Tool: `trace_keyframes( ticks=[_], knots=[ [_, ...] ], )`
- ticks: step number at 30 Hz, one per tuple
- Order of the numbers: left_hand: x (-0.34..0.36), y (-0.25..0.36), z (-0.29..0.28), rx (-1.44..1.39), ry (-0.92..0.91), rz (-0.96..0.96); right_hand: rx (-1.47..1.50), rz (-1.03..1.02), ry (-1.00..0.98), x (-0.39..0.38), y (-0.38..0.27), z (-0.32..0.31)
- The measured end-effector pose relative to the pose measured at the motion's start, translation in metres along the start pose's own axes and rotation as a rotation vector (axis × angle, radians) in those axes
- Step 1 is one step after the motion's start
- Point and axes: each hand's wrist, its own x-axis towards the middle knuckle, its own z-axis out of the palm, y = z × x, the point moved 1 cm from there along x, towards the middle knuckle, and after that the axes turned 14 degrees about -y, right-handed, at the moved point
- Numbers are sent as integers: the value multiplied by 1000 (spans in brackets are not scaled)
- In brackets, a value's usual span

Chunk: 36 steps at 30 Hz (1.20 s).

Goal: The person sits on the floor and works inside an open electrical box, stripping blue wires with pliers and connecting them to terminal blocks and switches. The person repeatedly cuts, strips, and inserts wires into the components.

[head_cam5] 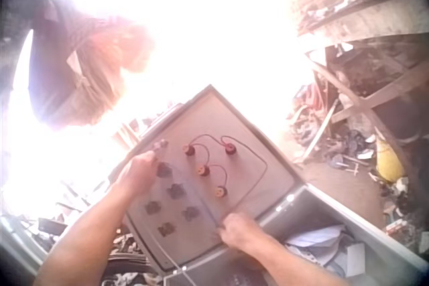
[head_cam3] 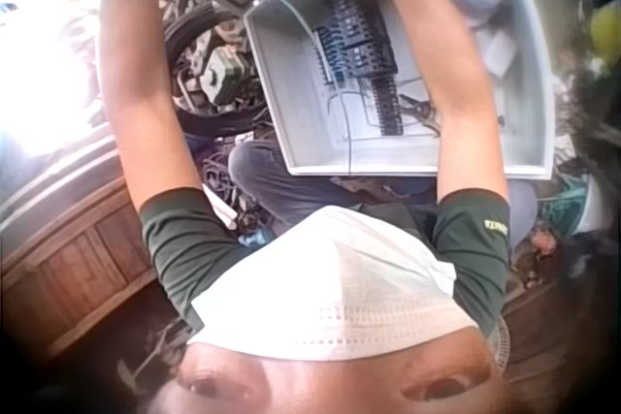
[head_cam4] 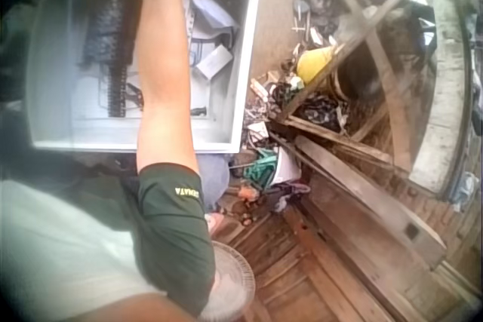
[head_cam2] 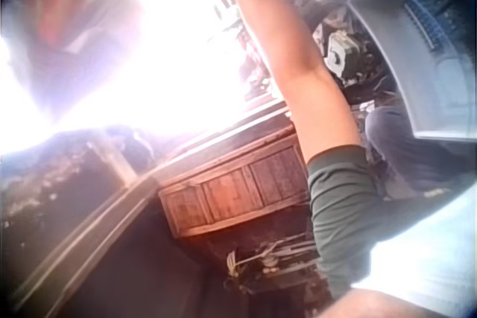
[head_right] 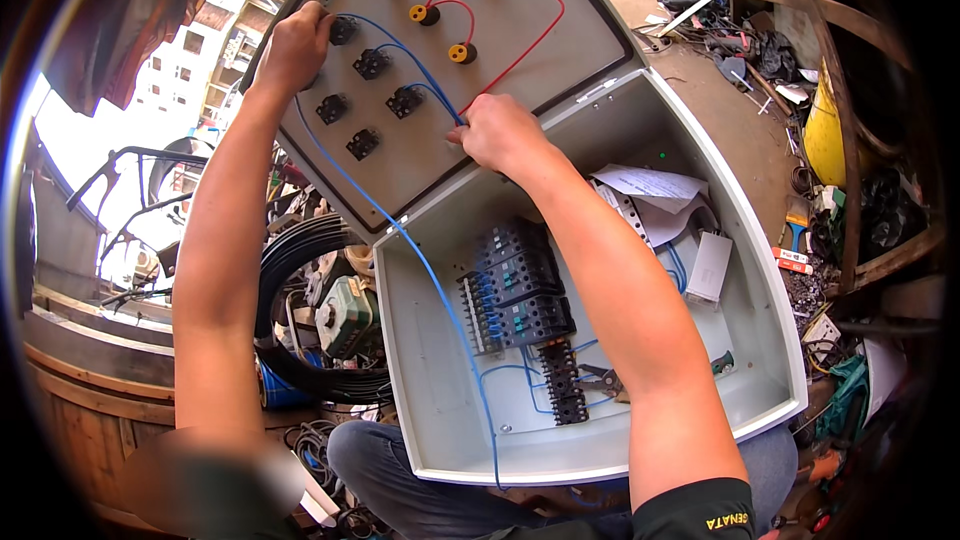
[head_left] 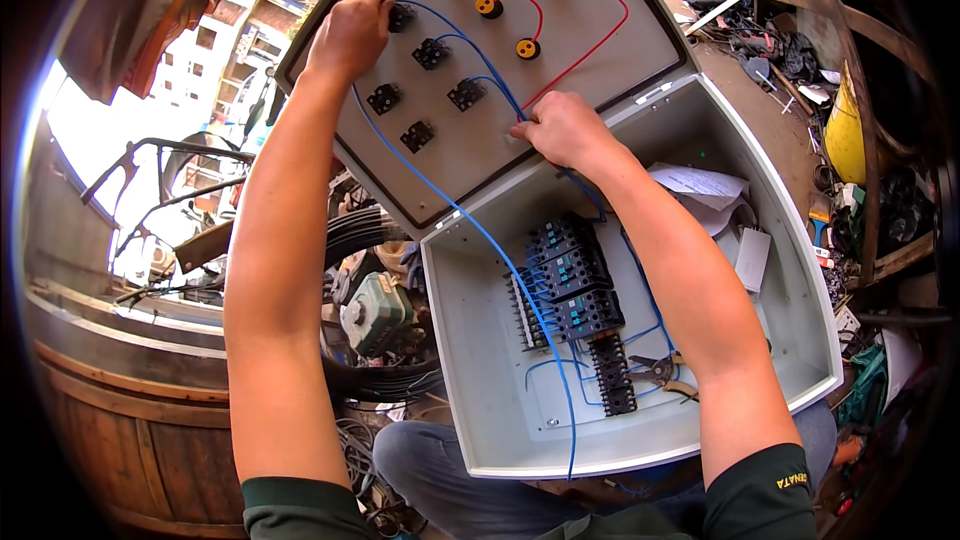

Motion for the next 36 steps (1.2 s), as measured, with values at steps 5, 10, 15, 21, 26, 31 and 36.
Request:
trace_keyframes(
  ticks=[5,10,15,21,26,31,36],
  knots=[
    [1,-2,-5,-34,9,13,15,-16,13,1,0,-1],
    [1,-1,-2,-27,9,-16,-17,-5,26,1,0,-1],
    [1,-6,0,-42,-28,-6,12,-5,4,1,1,-2],
    [0,-9,-3,-6,-27,44,5,-19,8,0,1,-1],
    [6,-4,-6,94,1,-115,12,-76,91,3,4,4],
    [-10,21,9,41,154,-295,-4,-56,88,6,7,5],
    [-23,33,27,-44,256,-392,-24,-76,128,6,7,8]
  ],
)
